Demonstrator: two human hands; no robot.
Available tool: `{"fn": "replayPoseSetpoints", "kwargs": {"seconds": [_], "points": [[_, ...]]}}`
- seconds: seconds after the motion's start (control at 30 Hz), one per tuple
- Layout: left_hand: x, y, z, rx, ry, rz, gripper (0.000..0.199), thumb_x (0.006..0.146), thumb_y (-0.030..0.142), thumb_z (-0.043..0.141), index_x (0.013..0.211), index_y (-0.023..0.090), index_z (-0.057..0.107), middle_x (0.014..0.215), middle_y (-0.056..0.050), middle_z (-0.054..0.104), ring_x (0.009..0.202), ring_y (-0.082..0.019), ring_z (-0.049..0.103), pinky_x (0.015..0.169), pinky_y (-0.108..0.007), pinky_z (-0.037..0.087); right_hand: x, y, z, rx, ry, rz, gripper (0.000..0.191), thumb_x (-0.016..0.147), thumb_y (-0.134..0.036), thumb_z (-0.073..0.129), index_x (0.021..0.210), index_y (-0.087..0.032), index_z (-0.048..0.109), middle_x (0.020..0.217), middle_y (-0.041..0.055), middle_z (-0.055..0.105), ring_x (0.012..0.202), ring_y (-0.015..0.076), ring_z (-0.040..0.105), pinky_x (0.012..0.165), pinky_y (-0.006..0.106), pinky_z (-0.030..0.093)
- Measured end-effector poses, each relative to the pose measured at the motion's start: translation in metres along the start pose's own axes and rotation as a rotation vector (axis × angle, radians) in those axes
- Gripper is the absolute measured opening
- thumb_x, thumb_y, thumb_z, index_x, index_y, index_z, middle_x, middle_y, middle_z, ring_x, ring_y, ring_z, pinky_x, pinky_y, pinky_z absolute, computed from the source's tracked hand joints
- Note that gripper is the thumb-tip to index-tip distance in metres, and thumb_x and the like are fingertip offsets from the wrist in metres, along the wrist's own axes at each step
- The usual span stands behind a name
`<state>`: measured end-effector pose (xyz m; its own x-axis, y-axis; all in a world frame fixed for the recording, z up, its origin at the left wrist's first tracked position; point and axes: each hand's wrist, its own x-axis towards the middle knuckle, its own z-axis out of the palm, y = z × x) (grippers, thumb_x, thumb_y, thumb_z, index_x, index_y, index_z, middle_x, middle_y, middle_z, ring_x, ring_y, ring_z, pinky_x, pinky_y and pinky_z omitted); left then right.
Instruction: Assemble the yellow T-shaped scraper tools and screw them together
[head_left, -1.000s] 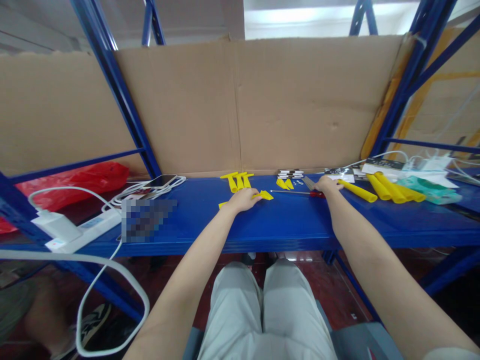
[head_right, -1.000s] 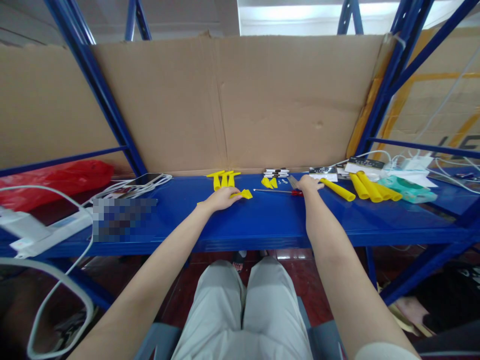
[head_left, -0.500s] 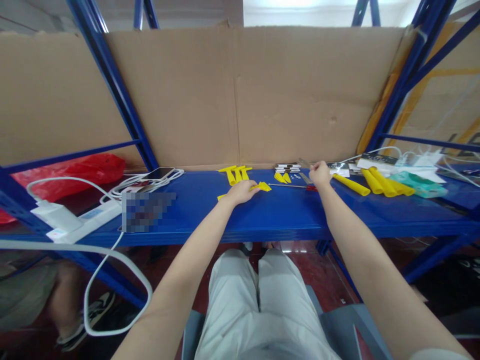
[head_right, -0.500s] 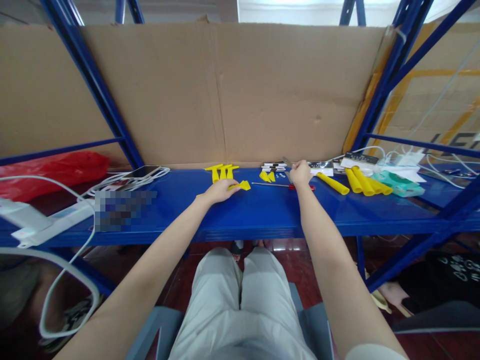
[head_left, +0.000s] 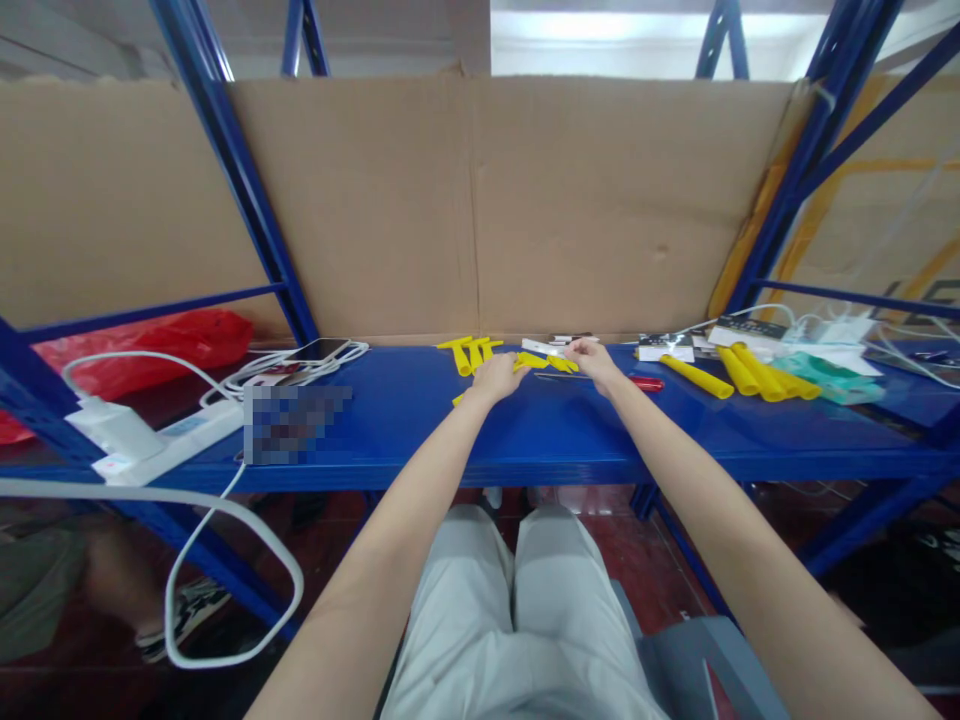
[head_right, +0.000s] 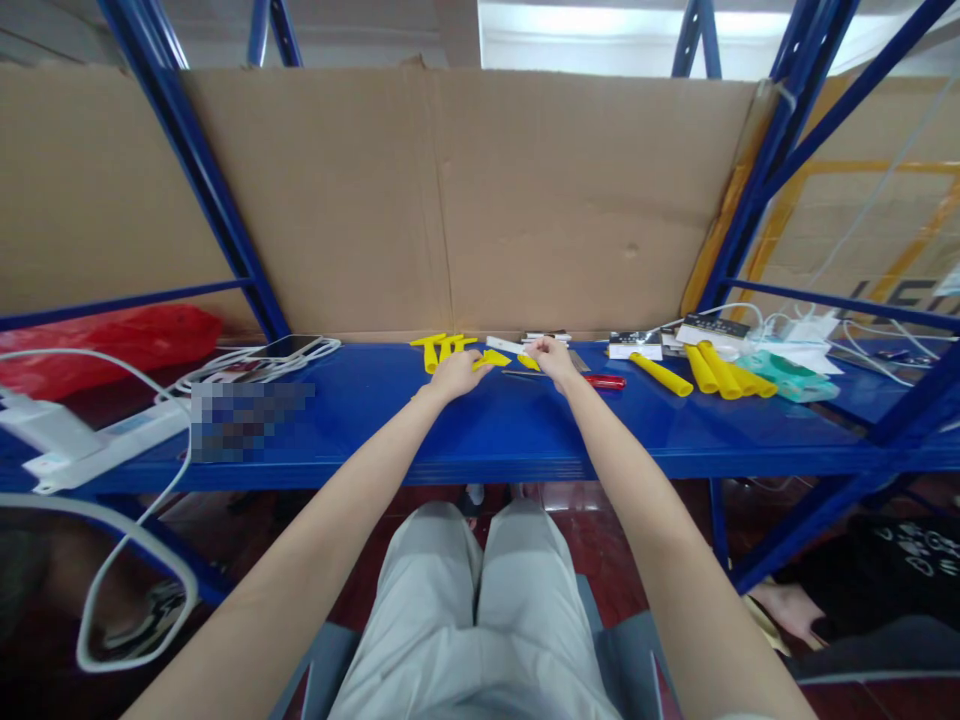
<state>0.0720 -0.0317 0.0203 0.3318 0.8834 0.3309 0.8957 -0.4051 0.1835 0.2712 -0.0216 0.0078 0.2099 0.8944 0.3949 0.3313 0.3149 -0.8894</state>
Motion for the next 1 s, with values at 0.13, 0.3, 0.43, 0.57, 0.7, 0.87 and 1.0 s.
{"fn": "replayPoseSetpoints", "kwargs": {"seconds": [0.13, 0.3, 0.43, 0.57, 0.7, 0.87, 1.0], "points": [[-0.004, -0.004, 0.002, -0.017, -0.023, 0.042, 0.038, 0.094, 0.042, 0.049, 0.124, 0.023, 0.063, 0.125, -0.008, 0.066, 0.119, -0.025, 0.058, 0.1, -0.037, 0.045, -0.009, -0.003, -0.002, -0.084, -0.174, 0.115, 0.027, 0.069, -0.034, 0.074, 0.064, -0.018, 0.052, 0.056, -0.0052, 0.047, 0.053, 0.0071, 0.038, 0.048, 0.019, 0.029], [-0.014, -0.017, 0.002, -0.059, 0.013, 0.092, 0.037, 0.092, 0.04, 0.054, 0.124, 0.024, 0.065, 0.127, -0.008, 0.065, 0.12, -0.028, 0.057, 0.101, -0.041, 0.045, -0.015, -0.004, -0.003, -0.069, -0.484, 0.207, 0.034, 0.067, -0.04, 0.079, 0.064, -0.017, 0.053, 0.051, -0.0065, 0.04, 0.047, 0.0048, 0.031, 0.042, 0.018, 0.02], [-0.016, -0.019, 0.001, -0.071, 0.022, 0.071, 0.036, 0.09, 0.04, 0.058, 0.121, 0.025, 0.066, 0.125, -0.007, 0.066, 0.12, -0.028, 0.057, 0.101, -0.042, 0.045, -0.017, -0.006, -0.002, -0.095, -0.548, 0.205, 0.033, 0.065, -0.04, 0.08, 0.064, -0.016, 0.057, 0.055, -0.004, 0.047, 0.048, 0.0048, 0.035, 0.041, 0.018, 0.023], [-0.016, -0.017, 0.001, -0.095, 0.009, 0.08, 0.036, 0.09, 0.04, 0.058, 0.121, 0.024, 0.066, 0.126, -0.008, 0.065, 0.119, -0.029, 0.057, 0.101, -0.043, 0.044, -0.019, -0.009, 0.001, -0.096, -0.56, 0.204, 0.027, 0.07, -0.032, 0.078, 0.064, -0.015, 0.057, 0.057, -0.0031, 0.05, 0.05, 0.0052, 0.039, 0.043, 0.017, 0.026], [-0.017, -0.016, 0.0, -0.103, 0.007, 0.075, 0.037, 0.089, 0.039, 0.059, 0.122, 0.024, 0.065, 0.127, -0.008, 0.065, 0.12, -0.028, 0.057, 0.102, -0.043, 0.044, -0.021, -0.011, 0.006, 0.004, -0.487, 0.203, 0.026, 0.08, -0.023, 0.069, 0.064, -0.017, 0.049, 0.05, -0.0074, 0.038, 0.043, 0.0038, 0.031, 0.041, 0.017, 0.02], [-0.017, -0.017, -0.001, -0.084, 0.024, 0.039, 0.036, 0.088, 0.039, 0.061, 0.12, 0.024, 0.067, 0.126, -0.007, 0.066, 0.121, -0.028, 0.057, 0.101, -0.04, 0.045, -0.025, -0.014, 0.011, 0.054, -0.454, 0.249, 0.023, 0.086, -0.017, 0.062, 0.068, -0.018, 0.047, 0.047, -0.007, 0.04, 0.039, 0.0041, 0.031, 0.039, 0.016, 0.019], [-0.017, -0.017, -0.001, -0.068, 0.044, 0.037, 0.032, 0.089, 0.038, 0.06, 0.117, 0.026, 0.068, 0.124, -0.006, 0.067, 0.119, -0.027, 0.057, 0.099, -0.04, 0.047, -0.028, -0.016, 0.013, 0.001, -0.514, 0.237, 0.021, 0.086, -0.02, 0.061, 0.069, -0.017, 0.051, 0.049, -0.0022, 0.052, 0.039, 0.0049, 0.037, 0.038, 0.016, 0.022]]}}
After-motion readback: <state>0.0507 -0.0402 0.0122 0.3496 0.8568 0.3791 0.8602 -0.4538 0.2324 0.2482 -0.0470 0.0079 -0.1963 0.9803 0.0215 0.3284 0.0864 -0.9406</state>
